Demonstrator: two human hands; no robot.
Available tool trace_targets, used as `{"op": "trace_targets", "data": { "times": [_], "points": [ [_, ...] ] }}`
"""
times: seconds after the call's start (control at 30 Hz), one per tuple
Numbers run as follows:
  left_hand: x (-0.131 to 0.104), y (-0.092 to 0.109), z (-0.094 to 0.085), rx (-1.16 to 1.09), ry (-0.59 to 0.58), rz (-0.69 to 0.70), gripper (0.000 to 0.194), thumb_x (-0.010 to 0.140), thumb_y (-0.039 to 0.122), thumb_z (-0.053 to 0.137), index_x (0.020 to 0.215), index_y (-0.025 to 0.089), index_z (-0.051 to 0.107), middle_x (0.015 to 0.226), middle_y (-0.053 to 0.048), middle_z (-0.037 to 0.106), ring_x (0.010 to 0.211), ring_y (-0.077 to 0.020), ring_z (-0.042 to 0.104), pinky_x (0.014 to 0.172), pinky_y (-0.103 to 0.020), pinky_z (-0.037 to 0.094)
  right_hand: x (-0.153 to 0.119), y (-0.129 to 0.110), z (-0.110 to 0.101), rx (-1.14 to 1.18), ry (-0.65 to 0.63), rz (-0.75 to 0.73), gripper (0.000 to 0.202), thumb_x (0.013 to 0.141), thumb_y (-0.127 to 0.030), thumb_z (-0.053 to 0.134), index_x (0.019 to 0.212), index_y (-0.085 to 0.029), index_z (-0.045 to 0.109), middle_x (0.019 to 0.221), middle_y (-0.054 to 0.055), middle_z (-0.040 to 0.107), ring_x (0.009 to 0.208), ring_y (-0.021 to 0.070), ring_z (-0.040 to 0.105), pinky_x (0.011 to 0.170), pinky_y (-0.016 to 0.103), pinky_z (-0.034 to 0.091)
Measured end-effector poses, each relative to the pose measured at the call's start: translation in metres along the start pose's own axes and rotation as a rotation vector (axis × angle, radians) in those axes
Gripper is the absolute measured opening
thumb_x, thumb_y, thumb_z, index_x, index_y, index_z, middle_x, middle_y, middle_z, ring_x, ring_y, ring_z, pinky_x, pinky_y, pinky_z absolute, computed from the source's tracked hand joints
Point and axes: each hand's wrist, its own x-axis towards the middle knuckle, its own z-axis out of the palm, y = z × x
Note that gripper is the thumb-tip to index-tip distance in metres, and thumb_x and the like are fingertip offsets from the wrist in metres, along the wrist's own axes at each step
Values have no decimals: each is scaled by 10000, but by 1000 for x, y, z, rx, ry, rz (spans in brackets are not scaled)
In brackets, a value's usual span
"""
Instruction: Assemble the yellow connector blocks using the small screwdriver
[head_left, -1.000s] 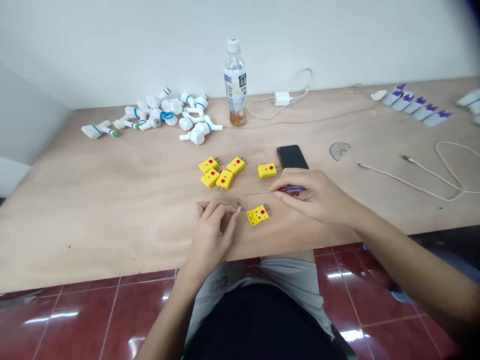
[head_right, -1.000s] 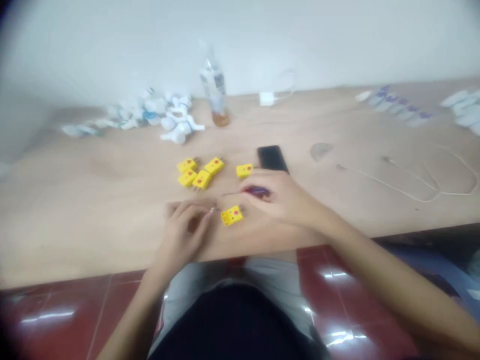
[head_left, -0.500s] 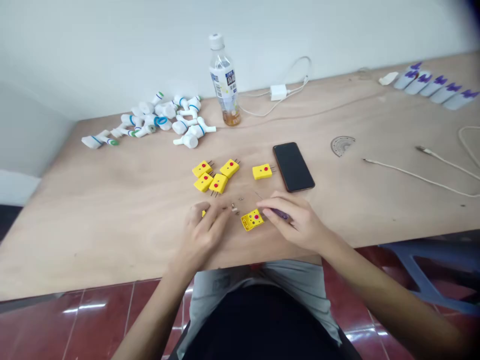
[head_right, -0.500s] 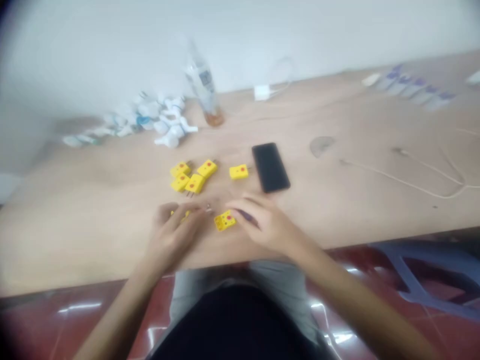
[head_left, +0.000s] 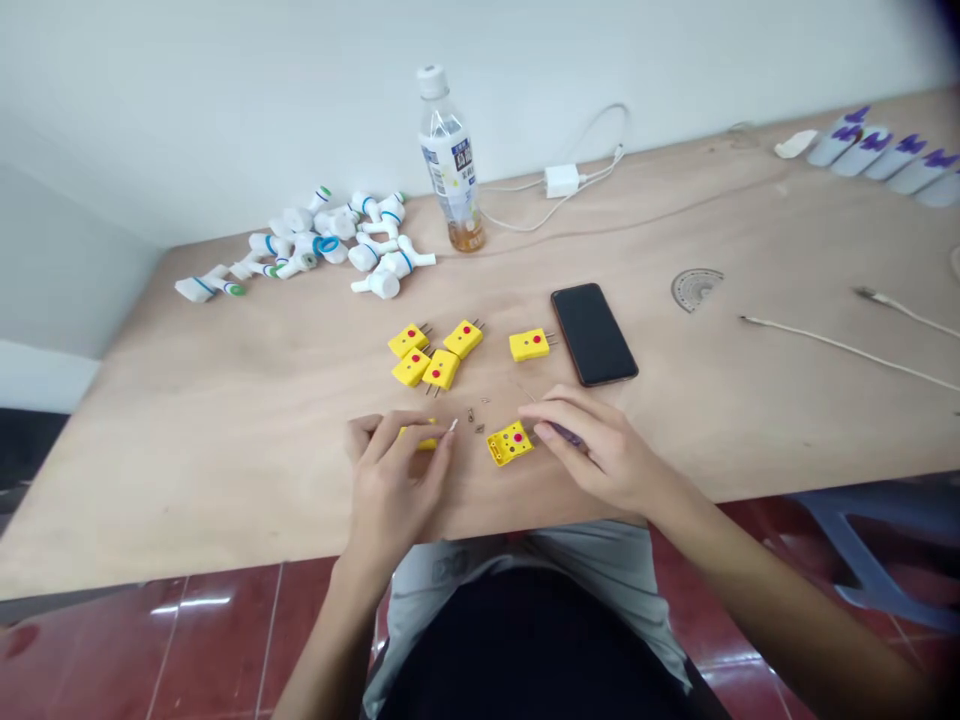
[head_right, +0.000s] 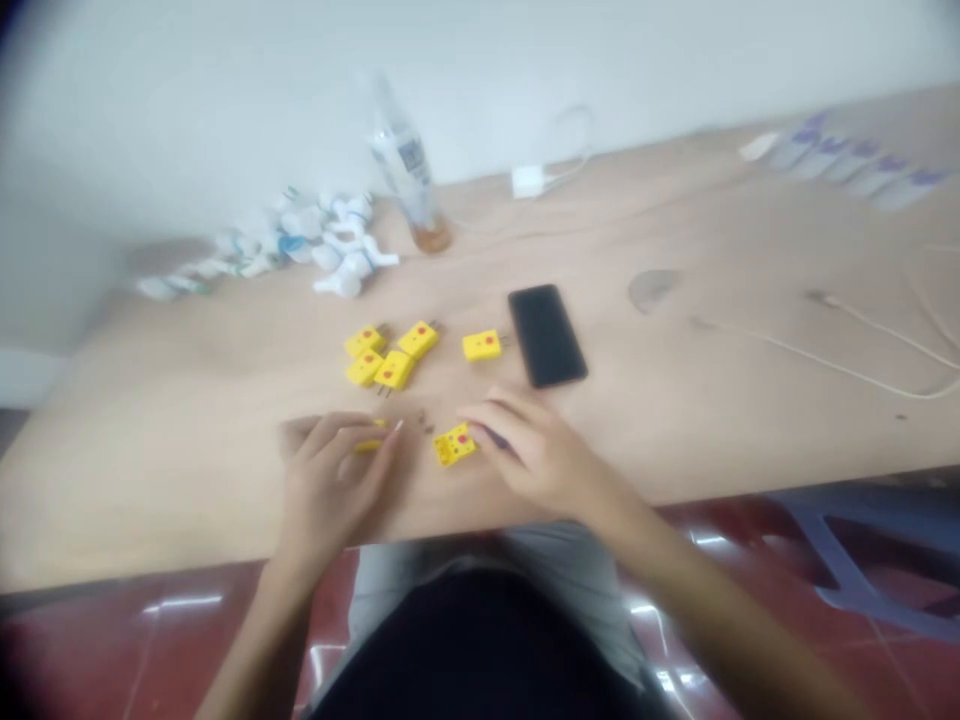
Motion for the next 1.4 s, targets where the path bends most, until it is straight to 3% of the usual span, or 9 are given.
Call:
{"op": "trace_targets", "data": {
  "times": [0.4,0.53,0.6,0.67,0.77,0.9,1.1,1.2,1.4],
  "points": [
    [45,9,18,-101,-427,155,323,1207,253,526,1061,217,812,1263,-134,776,1189,-350,652,1142,-623,488,-20,-8,-13,-32,144,-71,353,1113,-115,671,1427,-260,741,1110,61,743,973,208,683,878,385,582],
    [32,17,10,-212,-301,120,264,1205,251,541,1193,225,804,1229,-109,797,1177,-318,697,1117,-565,529,-24,-16,-18,41,274,-17,268,1127,-164,659,1316,-289,801,1006,43,725,874,207,651,750,374,520],
    [19,25,10,-236,-199,78,154,1174,307,660,1189,258,805,1230,-71,821,1125,-297,726,1094,-547,522,-18,-19,-17,84,329,1,217,1151,-219,634,1235,-284,824,1026,63,703,932,228,653,770,391,506],
    [7,33,15,-225,-137,43,201,1097,392,806,1248,259,802,1289,-85,819,1164,-323,727,1060,-532,532,-7,-23,-14,175,372,15,228,1178,-277,600,1111,-261,817,1086,87,688,1037,251,657,851,419,508],
    [-5,42,27,-210,-115,62,241,1081,359,832,1281,235,784,1306,-99,828,1182,-330,736,1046,-521,532,16,-28,-5,460,402,42,322,1195,-354,585,925,-236,714,1004,73,639,1009,242,636,908,437,509],
    [-5,42,34,-268,-157,59,185,1087,315,824,1252,244,777,1311,-89,837,1199,-324,750,1023,-510,527,43,-38,10,839,356,200,470,1127,-552,687,802,-254,525,751,-15,394,712,191,455,716,385,455],
    [-5,35,32,-315,-205,64,163,1098,328,793,1231,236,774,1283,-101,839,1160,-334,746,1005,-526,529,55,-49,22,924,222,349,754,1033,-913,559,712,-265,346,667,-39,250,624,181,291,627,374,325],
    [-6,35,33,-318,-198,78,145,1107,328,776,1206,223,763,1267,-104,835,1123,-325,738,993,-517,526,56,-49,29,907,210,361,755,1016,-927,572,710,-273,349,671,-35,260,628,187,297,627,377,352],
    [-8,34,35,-314,-184,94,172,1083,295,809,1218,208,746,1269,-103,824,1132,-336,697,1007,-513,529,53,-44,39,947,177,322,662,1074,-763,631,722,-264,376,681,-33,256,647,191,267,643,365,292]
  ]
}}
